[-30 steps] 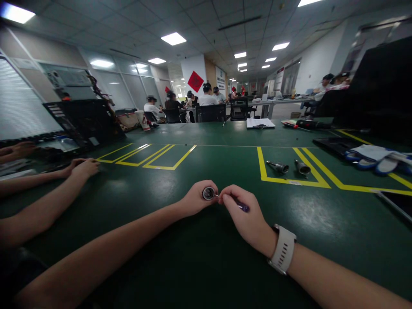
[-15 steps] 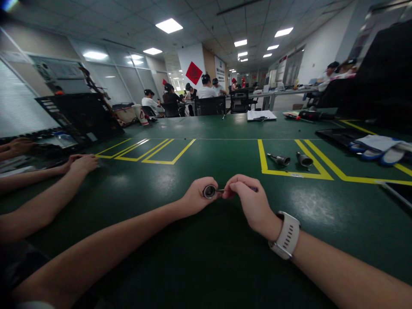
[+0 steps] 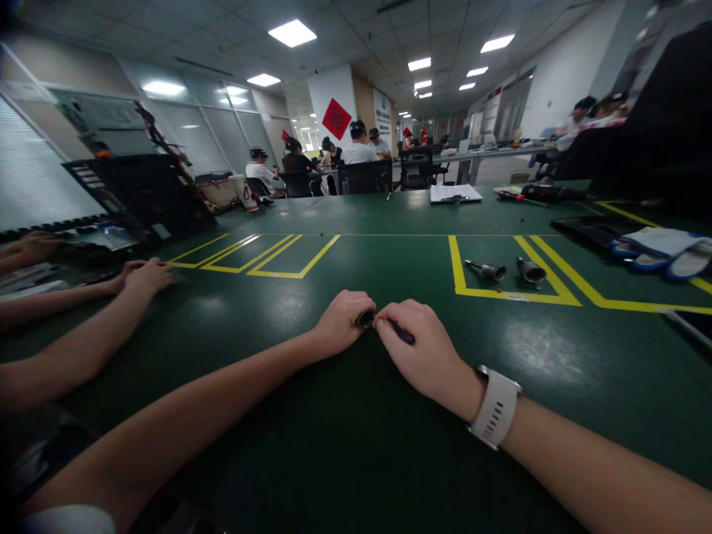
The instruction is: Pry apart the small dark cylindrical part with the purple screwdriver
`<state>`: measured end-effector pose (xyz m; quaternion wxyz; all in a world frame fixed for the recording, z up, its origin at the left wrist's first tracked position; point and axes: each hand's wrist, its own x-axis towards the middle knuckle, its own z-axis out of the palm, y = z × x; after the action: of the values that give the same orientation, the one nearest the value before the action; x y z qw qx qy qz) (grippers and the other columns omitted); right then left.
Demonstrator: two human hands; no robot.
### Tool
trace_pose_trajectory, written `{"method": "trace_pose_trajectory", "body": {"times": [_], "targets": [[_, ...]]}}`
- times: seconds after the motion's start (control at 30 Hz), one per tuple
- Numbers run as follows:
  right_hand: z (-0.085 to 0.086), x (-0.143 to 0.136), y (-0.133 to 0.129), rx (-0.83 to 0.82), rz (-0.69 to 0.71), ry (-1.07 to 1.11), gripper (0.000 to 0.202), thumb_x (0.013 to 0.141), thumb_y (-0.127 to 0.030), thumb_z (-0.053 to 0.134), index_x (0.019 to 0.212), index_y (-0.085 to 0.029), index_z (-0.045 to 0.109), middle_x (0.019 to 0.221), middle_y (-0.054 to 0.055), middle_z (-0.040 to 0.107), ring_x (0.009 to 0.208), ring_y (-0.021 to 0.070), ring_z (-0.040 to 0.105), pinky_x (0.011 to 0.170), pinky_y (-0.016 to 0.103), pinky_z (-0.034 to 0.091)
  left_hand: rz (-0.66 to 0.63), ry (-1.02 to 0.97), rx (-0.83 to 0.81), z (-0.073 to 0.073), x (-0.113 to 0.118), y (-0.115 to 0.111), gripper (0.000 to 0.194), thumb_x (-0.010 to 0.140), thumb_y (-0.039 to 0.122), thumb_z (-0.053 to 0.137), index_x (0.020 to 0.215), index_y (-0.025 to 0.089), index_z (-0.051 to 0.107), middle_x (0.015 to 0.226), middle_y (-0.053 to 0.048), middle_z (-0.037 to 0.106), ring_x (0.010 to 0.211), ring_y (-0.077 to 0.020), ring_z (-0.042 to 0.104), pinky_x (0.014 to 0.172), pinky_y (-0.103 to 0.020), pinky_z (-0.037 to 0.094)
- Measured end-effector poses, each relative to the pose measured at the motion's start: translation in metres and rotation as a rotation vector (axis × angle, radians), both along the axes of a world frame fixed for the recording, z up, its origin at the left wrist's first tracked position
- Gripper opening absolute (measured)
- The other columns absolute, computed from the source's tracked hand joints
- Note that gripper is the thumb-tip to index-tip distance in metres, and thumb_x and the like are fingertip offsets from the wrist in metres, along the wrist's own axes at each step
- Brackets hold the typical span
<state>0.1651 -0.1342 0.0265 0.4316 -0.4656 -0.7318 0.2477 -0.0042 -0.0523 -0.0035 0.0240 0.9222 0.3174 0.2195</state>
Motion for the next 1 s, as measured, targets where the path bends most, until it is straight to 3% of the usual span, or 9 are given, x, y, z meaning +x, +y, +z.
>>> {"method": "trace_pose_trajectory", "body": {"times": [0.2,0.37,0.43,0.5,0.63,0.73,0.87,1.0], "targets": [[-0.003,0.007,0.011,-0.345,0.025,0.51,0.019,0.076,-0.028,0.053,0.067,-0.018,0.066,0.073,0.004,0.067,0.082,0.0208,0.059,0.083,0.037,0.039,-0.002,-0.079,-0.105,0.001,-0.001,0.0,0.008,0.078,0.022,0.054,0.073,0.017,0.053,0.072,0.0,0.055,0.069,-0.0137,0.05,0.067,-0.028,0.035],[-0.01,0.007,0.015,-0.531,0.011,0.76,0.016,0.072,-0.031,0.058,0.071,-0.017,0.066,0.076,0.006,0.069,0.08,0.0207,0.06,0.079,0.037,0.04,-0.006,-0.24,-0.232,0.001,0.0,0.003,0.013,0.076,0.026,0.056,0.069,0.016,0.051,0.067,0.002,0.051,0.064,-0.0118,0.047,0.062,-0.025,0.036],[-0.011,0.006,0.015,-0.544,0.007,0.781,0.016,0.073,-0.031,0.058,0.071,-0.018,0.066,0.076,0.006,0.069,0.079,0.0206,0.061,0.078,0.037,0.041,-0.002,-0.259,-0.27,0.001,0.0,0.003,0.013,0.075,0.025,0.057,0.068,0.016,0.05,0.067,0.002,0.05,0.064,-0.0115,0.047,0.06,-0.024,0.036],[-0.009,0.006,0.012,-0.452,0.01,0.704,0.017,0.076,-0.03,0.055,0.071,-0.018,0.066,0.075,0.004,0.068,0.081,0.0204,0.06,0.079,0.037,0.04,0.014,-0.243,-0.275,0.001,0.001,0.003,0.012,0.074,0.025,0.057,0.068,0.016,0.051,0.066,0.002,0.05,0.064,-0.0118,0.048,0.059,-0.024,0.036],[-0.002,0.004,0.005,-0.142,0.024,0.259,0.017,0.078,-0.028,0.054,0.072,-0.022,0.068,0.076,0.002,0.066,0.079,0.0204,0.057,0.075,0.035,0.039,0.012,-0.126,-0.169,0.002,0.002,0.001,0.008,0.075,0.021,0.055,0.07,0.016,0.053,0.069,0.001,0.054,0.067,-0.0132,0.05,0.065,-0.027,0.036],[0.001,0.004,0.004,-0.075,0.02,0.11,0.016,0.077,-0.027,0.055,0.07,-0.023,0.068,0.074,0.002,0.065,0.074,0.0204,0.056,0.071,0.035,0.039,-0.014,-0.011,-0.07,0.003,0.002,-0.001,0.007,0.077,0.017,0.051,0.071,0.016,0.054,0.069,-0.001,0.055,0.068,-0.0142,0.05,0.066,-0.028,0.034],[-0.002,0.008,0.013,-0.261,0.064,0.337,0.021,0.078,-0.025,0.051,0.066,-0.019,0.068,0.072,0.003,0.067,0.079,0.0201,0.059,0.079,0.036,0.04,-0.022,0.052,-0.047,0.004,0.002,-0.004,0.008,0.077,0.015,0.049,0.072,0.016,0.055,0.069,-0.001,0.054,0.068,-0.0148,0.05,0.065,-0.028,0.033],[-0.011,0.011,0.021,-0.479,0.044,0.629,0.018,0.074,-0.028,0.056,0.068,-0.016,0.068,0.072,0.006,0.069,0.079,0.0208,0.061,0.081,0.038,0.04,0.005,-0.013,-0.097,0.002,0.002,-0.001,0.005,0.076,0.018,0.053,0.072,0.017,0.055,0.07,0.0,0.055,0.068,-0.0144,0.05,0.066,-0.028,0.034]]}}
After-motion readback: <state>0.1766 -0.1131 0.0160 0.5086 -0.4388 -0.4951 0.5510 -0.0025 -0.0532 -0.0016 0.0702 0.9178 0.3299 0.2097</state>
